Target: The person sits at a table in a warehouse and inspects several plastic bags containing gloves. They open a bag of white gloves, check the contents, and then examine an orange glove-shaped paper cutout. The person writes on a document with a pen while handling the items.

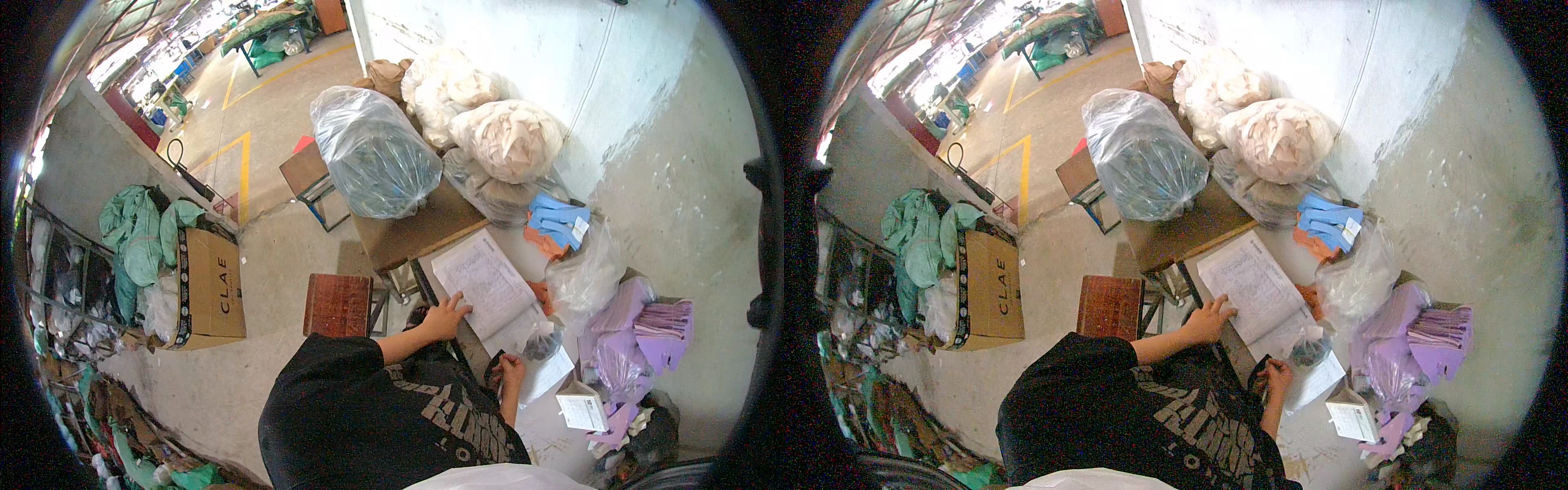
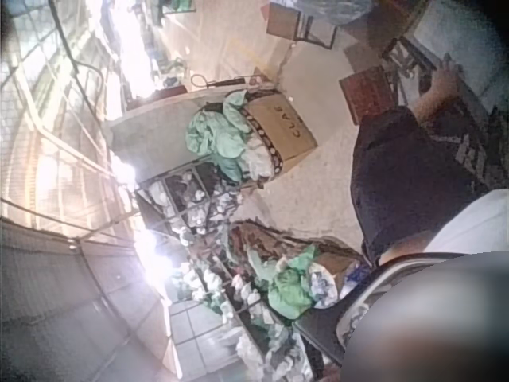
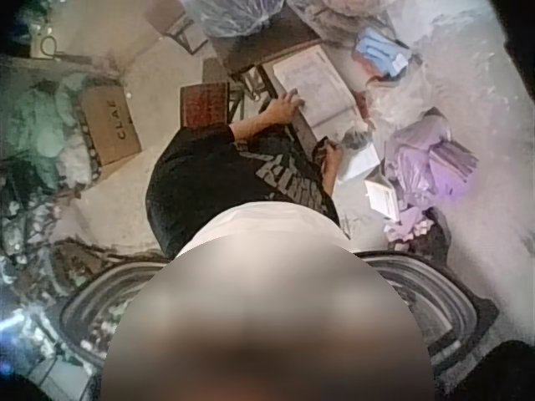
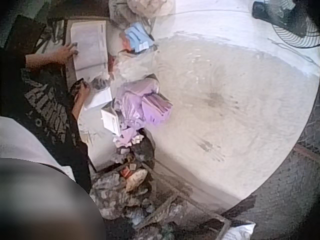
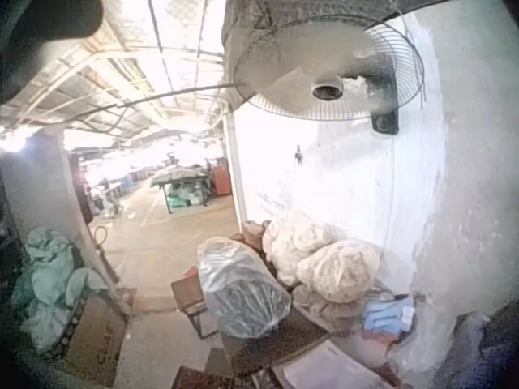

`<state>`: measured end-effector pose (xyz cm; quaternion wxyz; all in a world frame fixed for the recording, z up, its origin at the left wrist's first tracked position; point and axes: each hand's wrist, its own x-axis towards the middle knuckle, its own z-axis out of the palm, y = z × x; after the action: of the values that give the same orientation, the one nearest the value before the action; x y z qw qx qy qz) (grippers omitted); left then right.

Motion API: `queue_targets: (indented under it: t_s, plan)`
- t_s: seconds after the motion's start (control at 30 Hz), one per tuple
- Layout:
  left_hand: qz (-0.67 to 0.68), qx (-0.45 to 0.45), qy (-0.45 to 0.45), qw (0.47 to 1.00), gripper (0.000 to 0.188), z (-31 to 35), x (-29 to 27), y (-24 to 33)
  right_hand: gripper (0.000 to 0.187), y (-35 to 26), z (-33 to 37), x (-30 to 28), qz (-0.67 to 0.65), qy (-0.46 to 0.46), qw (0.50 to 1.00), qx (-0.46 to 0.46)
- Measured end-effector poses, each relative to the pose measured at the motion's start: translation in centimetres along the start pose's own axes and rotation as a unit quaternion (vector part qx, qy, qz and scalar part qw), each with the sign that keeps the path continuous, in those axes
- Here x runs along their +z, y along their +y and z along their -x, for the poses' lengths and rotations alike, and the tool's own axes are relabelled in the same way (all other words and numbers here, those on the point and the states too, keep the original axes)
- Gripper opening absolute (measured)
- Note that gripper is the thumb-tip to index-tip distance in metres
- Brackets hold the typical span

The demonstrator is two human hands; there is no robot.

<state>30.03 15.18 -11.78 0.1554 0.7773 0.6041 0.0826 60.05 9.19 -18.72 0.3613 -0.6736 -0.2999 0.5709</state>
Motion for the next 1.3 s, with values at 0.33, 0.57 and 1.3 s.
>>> queue_targets:
  t_s: [0.33, 0.57, 1.3]
  plan:
    - [0.006, 0.010, -0.007, 1.000, 0.063, 0.0, -0.4, -0.1, 0.022, 0.0, -0.4, -0.2, -0.016, -0.024, 1.000, -0.003]
    - [0.013, 0.011, 0.013, 1.000, 0.066, 0.3, -0.4, -0.2, 0.019, -0.1, -0.2, -0.2, -0.027, -0.027, 0.999, -0.004]
    - [0.128, 0.056, 0.095, 0.986, 0.068, -4.4, -0.5, 3.0, 0.025, -1.7, 1.5, 0.3, -0.001, -0.023, 0.999, -0.044]
